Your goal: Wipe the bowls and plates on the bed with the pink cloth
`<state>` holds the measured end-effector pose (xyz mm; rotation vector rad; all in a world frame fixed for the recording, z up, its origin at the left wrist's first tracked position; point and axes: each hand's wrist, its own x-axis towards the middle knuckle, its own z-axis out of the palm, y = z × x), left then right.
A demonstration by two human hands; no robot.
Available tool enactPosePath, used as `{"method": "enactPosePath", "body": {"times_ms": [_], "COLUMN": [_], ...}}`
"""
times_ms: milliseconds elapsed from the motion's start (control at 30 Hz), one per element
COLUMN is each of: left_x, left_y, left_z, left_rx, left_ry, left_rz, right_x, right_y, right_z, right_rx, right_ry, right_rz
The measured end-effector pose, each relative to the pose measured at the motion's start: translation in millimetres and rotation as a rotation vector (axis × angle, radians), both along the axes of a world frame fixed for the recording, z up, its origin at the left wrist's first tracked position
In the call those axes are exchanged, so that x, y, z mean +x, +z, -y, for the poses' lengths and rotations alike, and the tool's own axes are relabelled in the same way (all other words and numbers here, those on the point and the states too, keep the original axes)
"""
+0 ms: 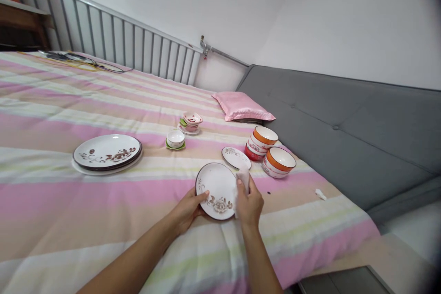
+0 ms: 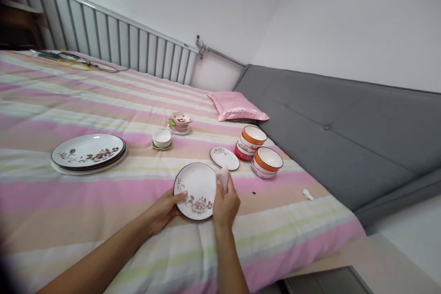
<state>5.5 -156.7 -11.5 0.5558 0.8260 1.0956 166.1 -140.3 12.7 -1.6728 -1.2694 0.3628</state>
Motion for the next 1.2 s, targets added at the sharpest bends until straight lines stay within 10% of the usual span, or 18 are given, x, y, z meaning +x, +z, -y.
{"method": "enactPosePath", "body": {"times_ms": [367,733,1200], "left_x": [11,10,7], "left_y": [-2.5,-1.8,3.7], "left_z": [14,13,7], "left_rx": [0.082,0.192,0.297], "left_ry": [-0.212,-0.133,0.118], "left_rz": [-0.085,0.046,0.116], "right_x": [-30,-20,2], "right_y": [-42,-8,19], "right_z": [-8,13,22], "right_rx": [0.023,0.008,-0.128], "right_ry": [0.313,0.841,0.860], "right_rz": [0.097,0.108,0.227]}}
